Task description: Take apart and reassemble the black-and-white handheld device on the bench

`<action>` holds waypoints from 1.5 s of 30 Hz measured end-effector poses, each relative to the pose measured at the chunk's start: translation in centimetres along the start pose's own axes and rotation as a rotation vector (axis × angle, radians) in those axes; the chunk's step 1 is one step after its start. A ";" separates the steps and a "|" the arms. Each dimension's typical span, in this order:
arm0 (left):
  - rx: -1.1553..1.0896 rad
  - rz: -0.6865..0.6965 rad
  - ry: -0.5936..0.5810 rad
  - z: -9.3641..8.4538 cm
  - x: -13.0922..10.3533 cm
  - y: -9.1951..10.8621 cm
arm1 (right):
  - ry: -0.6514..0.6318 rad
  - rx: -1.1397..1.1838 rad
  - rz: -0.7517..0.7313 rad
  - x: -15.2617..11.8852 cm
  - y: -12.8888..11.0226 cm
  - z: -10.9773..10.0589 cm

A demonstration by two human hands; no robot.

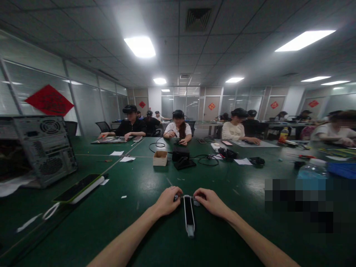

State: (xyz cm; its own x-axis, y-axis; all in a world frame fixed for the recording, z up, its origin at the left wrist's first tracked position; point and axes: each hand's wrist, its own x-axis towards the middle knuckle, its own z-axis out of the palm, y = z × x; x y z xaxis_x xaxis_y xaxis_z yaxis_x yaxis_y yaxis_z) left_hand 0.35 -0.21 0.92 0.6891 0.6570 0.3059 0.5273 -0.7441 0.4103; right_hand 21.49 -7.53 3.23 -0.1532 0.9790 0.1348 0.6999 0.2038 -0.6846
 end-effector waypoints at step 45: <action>-0.006 -0.015 -0.016 -0.3 -0.1 0.3 | 0.023 -0.025 -0.081 0.6 2.0 0.5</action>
State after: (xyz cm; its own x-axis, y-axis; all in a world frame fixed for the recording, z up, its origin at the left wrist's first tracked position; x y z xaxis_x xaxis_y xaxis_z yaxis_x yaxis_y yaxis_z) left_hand 0.28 -0.42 1.31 0.6887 0.6663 0.2859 0.5350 -0.7331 0.4200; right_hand 22.44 -6.53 1.59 -0.1939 0.9593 0.2054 0.7034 0.2819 -0.6525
